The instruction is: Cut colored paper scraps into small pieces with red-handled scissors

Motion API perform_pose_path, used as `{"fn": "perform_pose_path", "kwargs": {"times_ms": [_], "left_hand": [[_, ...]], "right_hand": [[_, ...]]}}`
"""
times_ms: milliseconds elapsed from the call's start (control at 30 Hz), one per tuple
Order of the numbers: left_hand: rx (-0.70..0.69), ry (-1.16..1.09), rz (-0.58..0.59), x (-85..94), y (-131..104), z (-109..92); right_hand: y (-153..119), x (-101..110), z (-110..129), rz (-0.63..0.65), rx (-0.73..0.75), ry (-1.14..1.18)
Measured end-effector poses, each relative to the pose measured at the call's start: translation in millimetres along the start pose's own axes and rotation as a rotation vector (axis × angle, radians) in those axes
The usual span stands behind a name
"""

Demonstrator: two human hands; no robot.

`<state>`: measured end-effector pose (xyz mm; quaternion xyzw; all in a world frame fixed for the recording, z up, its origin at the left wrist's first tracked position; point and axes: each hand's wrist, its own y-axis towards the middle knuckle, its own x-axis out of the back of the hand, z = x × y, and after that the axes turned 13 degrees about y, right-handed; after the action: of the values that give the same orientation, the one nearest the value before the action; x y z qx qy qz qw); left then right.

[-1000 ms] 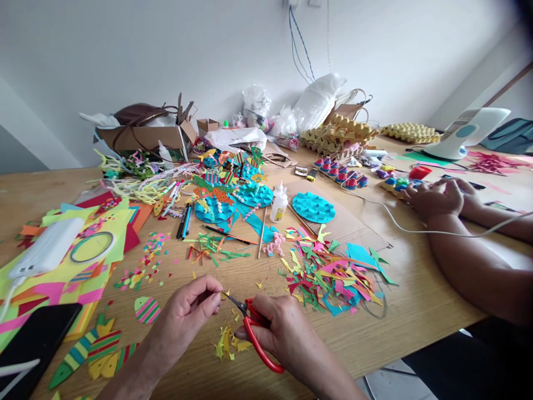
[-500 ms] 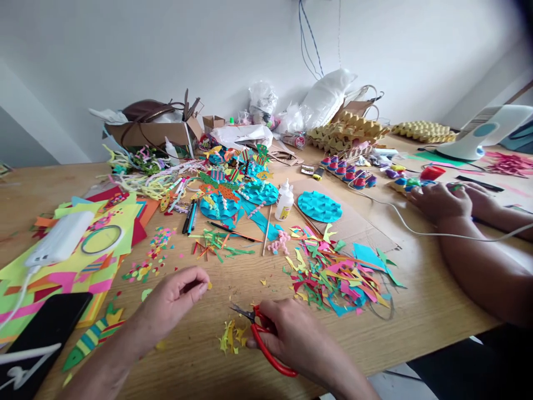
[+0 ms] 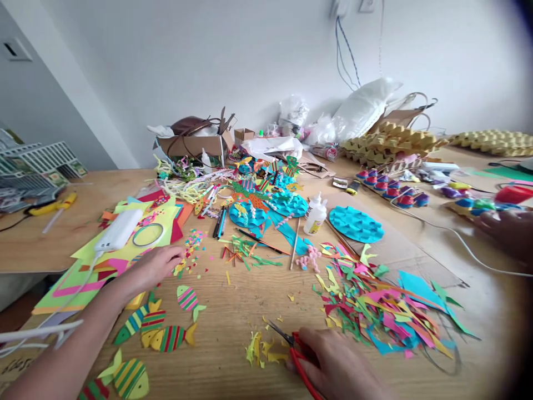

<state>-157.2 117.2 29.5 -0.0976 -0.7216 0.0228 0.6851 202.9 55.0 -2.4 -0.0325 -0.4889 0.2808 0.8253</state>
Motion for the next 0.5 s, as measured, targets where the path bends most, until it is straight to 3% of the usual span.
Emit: {"fn": "perform_pose_path", "kwargs": {"times_ms": [200, 333, 433, 500], "left_hand": [[0.069, 0.071, 0.015, -17.5, 3, 7], [0.096, 0.108, -0.002, -13.6, 3, 9], [0.081, 0.117, -0.026, -4.5, -1, -3], [-0.002, 0.092, -0.043, -3.5, -9, -23]], "right_hand": [[2, -5, -10, -0.011, -0.022, 0.005], [2, -4, -16, -0.026, -0.037, 0.037], [-2, 3, -21, -0.071, -0.073, 0.047], [-5, 9, -23, -0.135, -0.075, 0.069]]}}
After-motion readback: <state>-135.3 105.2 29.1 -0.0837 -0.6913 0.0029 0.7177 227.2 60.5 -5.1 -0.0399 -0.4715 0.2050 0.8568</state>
